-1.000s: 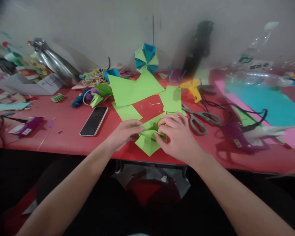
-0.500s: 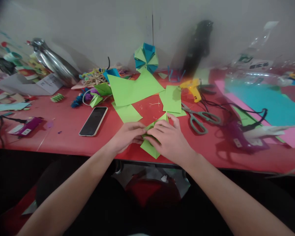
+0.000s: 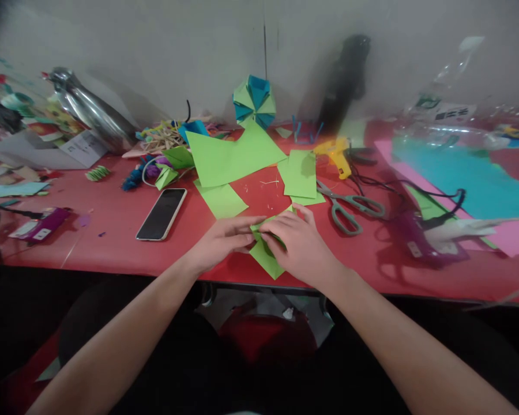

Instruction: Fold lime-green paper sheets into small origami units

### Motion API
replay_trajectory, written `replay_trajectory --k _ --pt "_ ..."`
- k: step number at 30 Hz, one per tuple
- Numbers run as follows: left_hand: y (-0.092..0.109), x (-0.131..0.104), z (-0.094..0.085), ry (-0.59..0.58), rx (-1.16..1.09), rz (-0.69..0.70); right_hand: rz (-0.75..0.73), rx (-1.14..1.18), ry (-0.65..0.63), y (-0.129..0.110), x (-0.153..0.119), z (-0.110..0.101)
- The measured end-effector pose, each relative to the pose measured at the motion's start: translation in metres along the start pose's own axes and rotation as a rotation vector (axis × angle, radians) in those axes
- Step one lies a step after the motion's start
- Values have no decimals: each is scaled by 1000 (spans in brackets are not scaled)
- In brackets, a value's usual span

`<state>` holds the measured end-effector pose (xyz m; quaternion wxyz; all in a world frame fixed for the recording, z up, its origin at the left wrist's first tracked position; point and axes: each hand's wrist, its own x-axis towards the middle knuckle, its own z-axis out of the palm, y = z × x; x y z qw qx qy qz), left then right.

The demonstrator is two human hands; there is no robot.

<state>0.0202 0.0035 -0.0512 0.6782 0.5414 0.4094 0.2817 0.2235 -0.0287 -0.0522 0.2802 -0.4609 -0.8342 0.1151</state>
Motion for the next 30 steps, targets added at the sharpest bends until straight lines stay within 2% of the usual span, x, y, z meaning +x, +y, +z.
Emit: replay_trajectory --k 5,10,25,30 --pt "-4 2 2 -7 100 126 -20 -14 5 1 0 -1" --pt "-8 3 2 20 172 185 -25 -34 -8 1 0 1" --pt "-11 2 3 44 121 206 -73 -63 12 1 0 -2" --pt "-10 1 4 70 118 173 -83 -54 29 0 1 -1"
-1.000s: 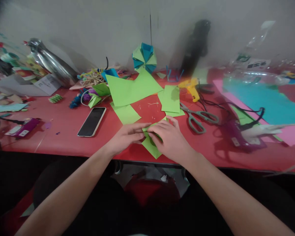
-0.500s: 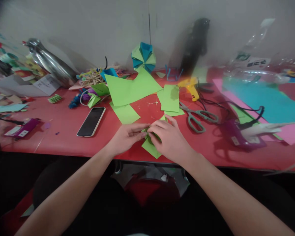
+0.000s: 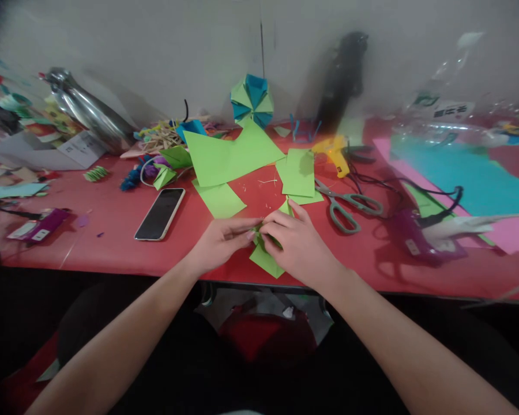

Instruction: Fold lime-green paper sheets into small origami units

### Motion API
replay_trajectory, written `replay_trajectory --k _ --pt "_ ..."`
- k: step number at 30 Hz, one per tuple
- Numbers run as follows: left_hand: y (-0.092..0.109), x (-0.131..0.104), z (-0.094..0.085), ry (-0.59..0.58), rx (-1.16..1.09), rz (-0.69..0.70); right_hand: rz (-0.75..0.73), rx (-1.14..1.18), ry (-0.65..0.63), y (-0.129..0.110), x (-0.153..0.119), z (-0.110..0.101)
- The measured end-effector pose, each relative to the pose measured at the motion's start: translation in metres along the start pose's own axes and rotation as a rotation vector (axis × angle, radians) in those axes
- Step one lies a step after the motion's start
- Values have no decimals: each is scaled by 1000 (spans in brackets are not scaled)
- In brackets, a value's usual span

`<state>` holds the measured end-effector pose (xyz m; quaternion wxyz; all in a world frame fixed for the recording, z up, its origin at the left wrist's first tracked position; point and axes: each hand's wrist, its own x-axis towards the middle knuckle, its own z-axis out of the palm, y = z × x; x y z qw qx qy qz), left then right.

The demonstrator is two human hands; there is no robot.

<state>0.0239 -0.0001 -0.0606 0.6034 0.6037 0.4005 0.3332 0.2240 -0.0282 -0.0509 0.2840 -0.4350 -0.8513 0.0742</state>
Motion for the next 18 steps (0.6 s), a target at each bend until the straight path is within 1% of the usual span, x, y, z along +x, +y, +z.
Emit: replay_trajectory --k 6,9,11,13,15,18 --pt "1 0 1 19 -14 -62 -18 6 19 1 -1 1" --pt "2 0 1 31 -38 -99 -7 4 17 2 -1 0" --pt "3 -1 0 26 -58 -119 8 -17 43 4 -2 0" --pt "5 -2 -1 18 -58 -115 30 -53 96 6 -2 -1" --pt "8 -2 -2 28 -27 -81 65 -75 178 9 -3 -3" --pt "12 -1 -6 98 -2 -15 171 1 305 14 -4 -3"
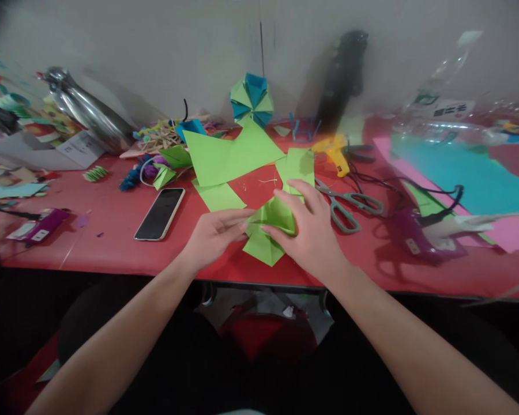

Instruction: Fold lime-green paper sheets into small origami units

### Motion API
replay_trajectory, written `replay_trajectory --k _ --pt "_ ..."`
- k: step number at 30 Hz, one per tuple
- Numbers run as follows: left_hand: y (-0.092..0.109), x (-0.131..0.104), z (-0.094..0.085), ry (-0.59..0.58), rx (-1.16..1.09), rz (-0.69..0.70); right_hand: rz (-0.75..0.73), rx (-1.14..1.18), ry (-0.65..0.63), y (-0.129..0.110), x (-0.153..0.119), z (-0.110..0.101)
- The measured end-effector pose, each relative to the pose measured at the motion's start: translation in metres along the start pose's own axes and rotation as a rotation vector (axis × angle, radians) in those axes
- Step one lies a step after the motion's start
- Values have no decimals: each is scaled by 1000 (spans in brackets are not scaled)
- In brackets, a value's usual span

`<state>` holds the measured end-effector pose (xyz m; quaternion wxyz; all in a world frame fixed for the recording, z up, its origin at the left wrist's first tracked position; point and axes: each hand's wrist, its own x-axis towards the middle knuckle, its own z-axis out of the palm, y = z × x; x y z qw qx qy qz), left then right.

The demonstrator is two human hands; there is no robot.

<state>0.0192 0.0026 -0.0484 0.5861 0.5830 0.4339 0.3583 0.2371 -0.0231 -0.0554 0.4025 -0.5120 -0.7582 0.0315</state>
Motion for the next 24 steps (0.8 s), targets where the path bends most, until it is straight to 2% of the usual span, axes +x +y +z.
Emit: replay_trajectory --k 3,8,10,14,18,24 --pt "1 2 -4 63 -36 57 166 201 27 5 -3 6" --pt "-2 3 -6 100 -123 95 470 736 -132 3 0 14" --pt "-4 3 -5 108 -152 98 579 862 -144 -2 4 13" --pt "-7 3 -4 104 -206 117 703 941 -85 -8 9 8" --pt "-10 4 -2 148 -208 136 718 1016 -75 -6 9 10" --pt "-12 5 3 214 -221 44 766 985 -24 -5 8 13"
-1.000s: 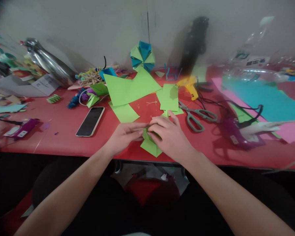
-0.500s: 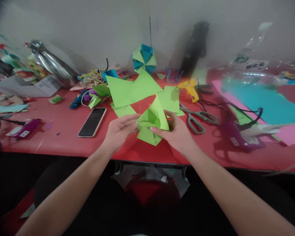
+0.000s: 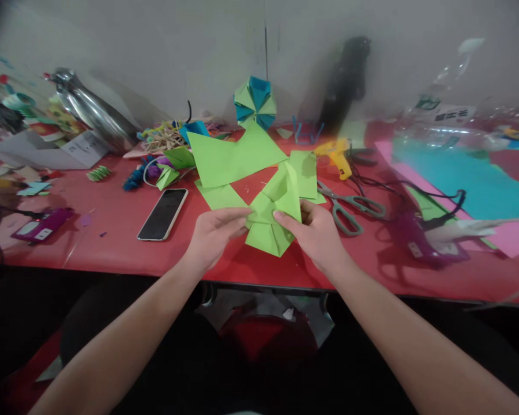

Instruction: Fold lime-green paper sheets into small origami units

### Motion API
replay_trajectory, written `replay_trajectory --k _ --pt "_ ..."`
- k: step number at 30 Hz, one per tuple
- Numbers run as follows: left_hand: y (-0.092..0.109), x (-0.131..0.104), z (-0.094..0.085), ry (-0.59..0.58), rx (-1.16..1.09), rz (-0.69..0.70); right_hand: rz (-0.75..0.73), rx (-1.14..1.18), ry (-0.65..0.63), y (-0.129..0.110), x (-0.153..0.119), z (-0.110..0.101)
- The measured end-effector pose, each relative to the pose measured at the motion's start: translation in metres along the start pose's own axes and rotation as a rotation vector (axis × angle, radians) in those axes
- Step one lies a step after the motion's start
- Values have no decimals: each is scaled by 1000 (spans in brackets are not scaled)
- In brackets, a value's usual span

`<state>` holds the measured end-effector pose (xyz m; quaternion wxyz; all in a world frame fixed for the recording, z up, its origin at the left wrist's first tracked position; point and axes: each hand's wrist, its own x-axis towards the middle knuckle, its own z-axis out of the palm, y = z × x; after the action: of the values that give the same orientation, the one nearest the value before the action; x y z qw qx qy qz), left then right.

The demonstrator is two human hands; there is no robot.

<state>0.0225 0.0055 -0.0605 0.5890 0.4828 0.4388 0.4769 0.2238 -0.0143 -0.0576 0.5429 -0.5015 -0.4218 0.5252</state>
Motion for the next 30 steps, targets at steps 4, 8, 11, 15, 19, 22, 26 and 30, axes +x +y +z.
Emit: replay_trajectory --k 4,8,11,15,19,22,26,30 --pt "-1 1 0 14 -29 -30 34 10 7 2 2 0" --pt "-1 2 -2 45 -45 -44 42 67 15 4 6 -3" --pt "-1 3 -2 60 -57 -65 8 19 32 6 7 -7" --pt "0 2 -3 52 -79 -72 -56 -125 32 8 9 -12" --pt "1 2 -3 45 -67 -63 -26 -131 37 8 11 -12" --pt "2 1 -3 57 -54 -89 44 -51 -13 5 10 -9" --pt "2 1 -4 64 51 -39 82 -7 -33 4 8 -5" --pt "1 3 -5 73 114 1 66 25 -49 4 7 -6"
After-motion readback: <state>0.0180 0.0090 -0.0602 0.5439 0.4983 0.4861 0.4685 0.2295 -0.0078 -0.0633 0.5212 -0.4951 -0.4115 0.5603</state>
